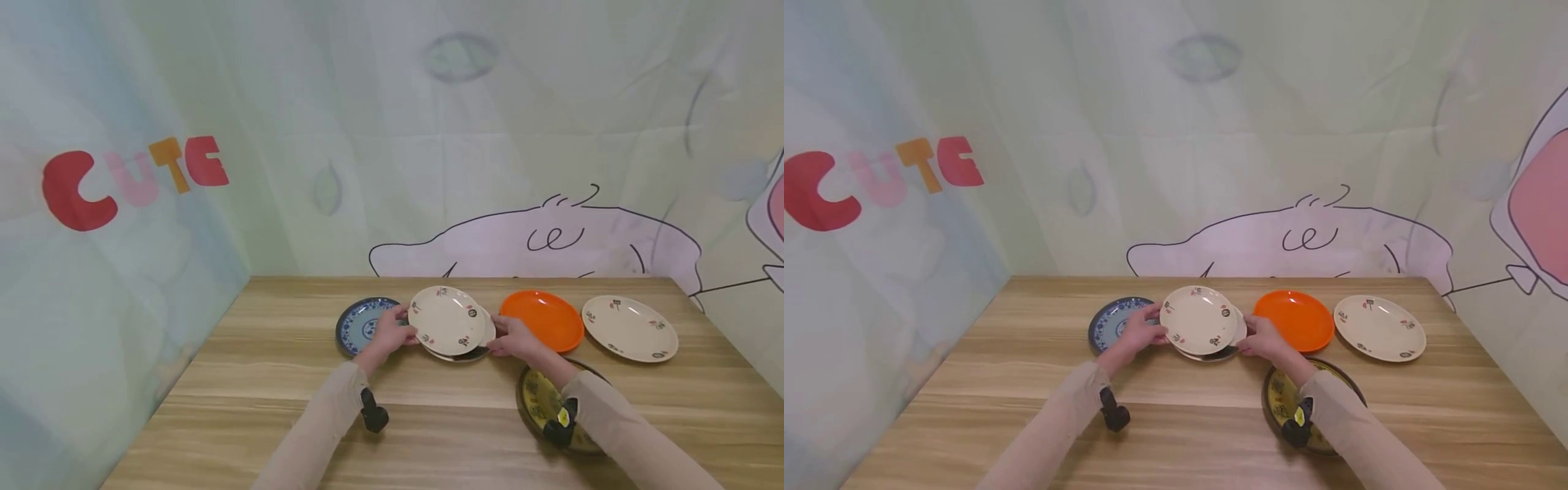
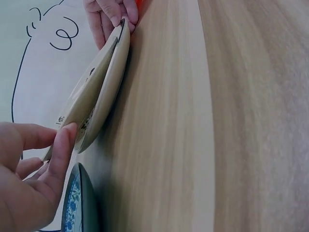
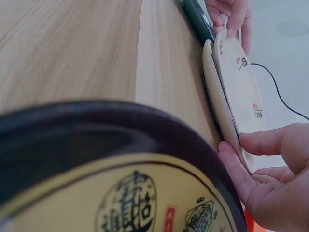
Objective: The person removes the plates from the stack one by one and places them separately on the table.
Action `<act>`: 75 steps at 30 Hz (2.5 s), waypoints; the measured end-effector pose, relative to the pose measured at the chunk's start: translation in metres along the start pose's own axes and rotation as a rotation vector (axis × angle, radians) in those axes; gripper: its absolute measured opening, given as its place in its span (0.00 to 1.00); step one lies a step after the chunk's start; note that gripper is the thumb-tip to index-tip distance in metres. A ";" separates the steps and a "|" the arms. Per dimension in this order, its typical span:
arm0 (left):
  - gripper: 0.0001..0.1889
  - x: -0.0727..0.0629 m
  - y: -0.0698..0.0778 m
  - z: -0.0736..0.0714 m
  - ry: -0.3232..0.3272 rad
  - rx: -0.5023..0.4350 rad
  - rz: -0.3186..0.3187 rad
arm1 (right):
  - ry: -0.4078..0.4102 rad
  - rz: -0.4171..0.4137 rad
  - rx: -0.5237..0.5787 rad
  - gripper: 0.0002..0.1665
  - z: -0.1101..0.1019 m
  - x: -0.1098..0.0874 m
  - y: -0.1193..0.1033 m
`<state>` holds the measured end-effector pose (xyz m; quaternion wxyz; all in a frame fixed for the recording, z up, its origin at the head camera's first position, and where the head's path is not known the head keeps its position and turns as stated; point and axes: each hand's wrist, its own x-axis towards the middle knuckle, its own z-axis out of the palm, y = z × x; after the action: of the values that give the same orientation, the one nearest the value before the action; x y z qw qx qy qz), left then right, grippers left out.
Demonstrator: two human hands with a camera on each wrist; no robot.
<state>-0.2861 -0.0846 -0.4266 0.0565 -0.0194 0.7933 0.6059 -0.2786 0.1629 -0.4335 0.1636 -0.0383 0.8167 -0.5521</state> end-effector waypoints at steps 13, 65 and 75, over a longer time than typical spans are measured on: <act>0.32 -0.006 0.010 -0.028 0.041 0.031 0.054 | 0.003 0.003 -0.007 0.41 -0.001 -0.002 0.001; 0.36 -0.031 -0.030 -0.176 0.306 -0.145 -0.043 | -0.004 0.005 -0.093 0.41 0.000 0.001 -0.003; 0.37 -0.036 -0.042 -0.193 0.343 -0.204 -0.055 | -0.004 0.004 -0.100 0.41 -0.001 0.001 -0.003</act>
<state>-0.2595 -0.2830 -0.4127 -0.0651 -0.1497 0.7249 0.6693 -0.2799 0.1628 -0.4310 0.1642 -0.0458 0.8429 -0.5103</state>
